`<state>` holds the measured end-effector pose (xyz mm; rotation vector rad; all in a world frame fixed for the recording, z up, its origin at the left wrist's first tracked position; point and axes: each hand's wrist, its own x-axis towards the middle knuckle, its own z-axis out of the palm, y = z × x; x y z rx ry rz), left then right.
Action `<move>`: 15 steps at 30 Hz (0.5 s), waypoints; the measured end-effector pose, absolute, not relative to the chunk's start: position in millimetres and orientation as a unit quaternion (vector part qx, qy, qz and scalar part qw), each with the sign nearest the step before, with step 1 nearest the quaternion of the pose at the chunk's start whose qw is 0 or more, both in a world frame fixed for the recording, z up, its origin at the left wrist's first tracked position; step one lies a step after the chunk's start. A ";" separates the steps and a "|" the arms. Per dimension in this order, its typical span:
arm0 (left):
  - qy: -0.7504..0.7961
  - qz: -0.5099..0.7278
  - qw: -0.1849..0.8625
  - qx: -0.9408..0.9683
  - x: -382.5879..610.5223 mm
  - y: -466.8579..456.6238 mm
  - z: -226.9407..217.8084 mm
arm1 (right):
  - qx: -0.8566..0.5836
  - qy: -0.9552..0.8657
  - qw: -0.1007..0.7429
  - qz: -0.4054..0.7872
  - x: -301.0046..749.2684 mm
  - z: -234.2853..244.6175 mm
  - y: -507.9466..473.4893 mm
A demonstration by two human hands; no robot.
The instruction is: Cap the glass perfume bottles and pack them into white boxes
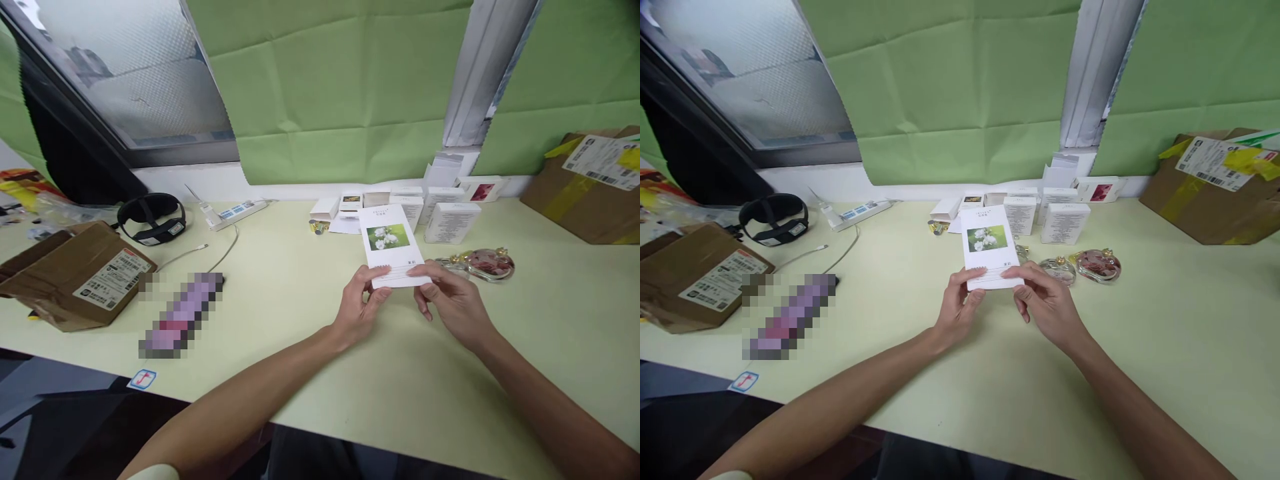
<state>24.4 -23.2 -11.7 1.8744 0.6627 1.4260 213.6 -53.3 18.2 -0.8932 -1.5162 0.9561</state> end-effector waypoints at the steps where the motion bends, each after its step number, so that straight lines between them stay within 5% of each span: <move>1: 0.264 0.530 0.348 0.726 24.0 -23.9 -10.1 | -0.382 -0.638 0.540 0.393 213.5 18.4 -53.5; 8: 0.309 0.489 0.432 0.692 24.7 -26.4 4.7 | -0.409 -0.694 0.461 0.372 213.5 13.9 -55.0; 15: 0.287 0.537 0.440 0.660 27.7 -29.9 4.8 | -0.409 -0.673 0.472 0.396 213.9 12.8 -55.0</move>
